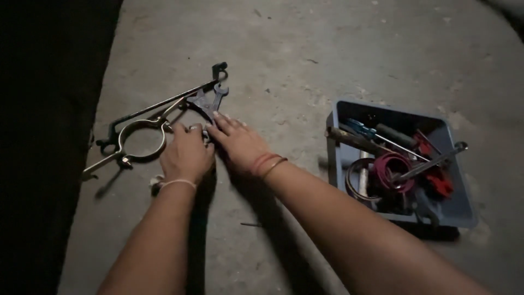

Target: The person cleans various metal tools, including wrenches, bolts, and brackets, with a cloth before placing them into a plastic tray.

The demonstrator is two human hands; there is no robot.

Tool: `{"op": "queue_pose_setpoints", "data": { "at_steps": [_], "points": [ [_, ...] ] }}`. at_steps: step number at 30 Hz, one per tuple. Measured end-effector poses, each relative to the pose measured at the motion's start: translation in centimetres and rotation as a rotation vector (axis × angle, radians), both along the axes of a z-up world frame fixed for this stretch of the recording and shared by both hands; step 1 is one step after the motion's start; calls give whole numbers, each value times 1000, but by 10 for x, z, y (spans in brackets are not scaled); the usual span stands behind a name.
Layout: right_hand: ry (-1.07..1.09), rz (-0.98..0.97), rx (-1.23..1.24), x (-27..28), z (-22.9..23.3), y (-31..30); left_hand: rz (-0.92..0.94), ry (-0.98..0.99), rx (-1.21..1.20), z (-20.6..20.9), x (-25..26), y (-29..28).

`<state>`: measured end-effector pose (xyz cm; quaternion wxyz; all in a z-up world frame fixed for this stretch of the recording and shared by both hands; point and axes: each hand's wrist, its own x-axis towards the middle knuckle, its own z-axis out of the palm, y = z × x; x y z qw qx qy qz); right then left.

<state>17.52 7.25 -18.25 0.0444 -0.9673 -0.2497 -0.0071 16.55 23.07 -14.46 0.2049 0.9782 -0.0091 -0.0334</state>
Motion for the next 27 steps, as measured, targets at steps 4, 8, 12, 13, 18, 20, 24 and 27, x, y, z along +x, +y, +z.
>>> {"op": "queue_pose_setpoints", "data": {
  "at_steps": [4,8,12,13,18,20,24,27],
  "points": [
    [-46,-17,22,-1,-2,-3,11,-25,50,-12,17,-5],
    [-22,-32,92,2,3,0,-27,-87,99,-18,21,-9],
    [-54,-30,-1,14,-7,-2,-115,-103,191,-33,30,-15],
    [-54,-26,0,11,-8,-2,-111,-102,192,-36,31,-18],
    [-151,2,6,-4,-10,-10,-168,-4,456,-26,32,-46],
    [-169,31,21,-15,-14,-24,-185,71,449,-25,25,-52],
    [-173,52,95,-47,-11,-47,-284,182,374,-20,3,-60],
    [-118,-34,39,-81,4,-59,-380,152,335,-29,-19,-74]
  ]
}}
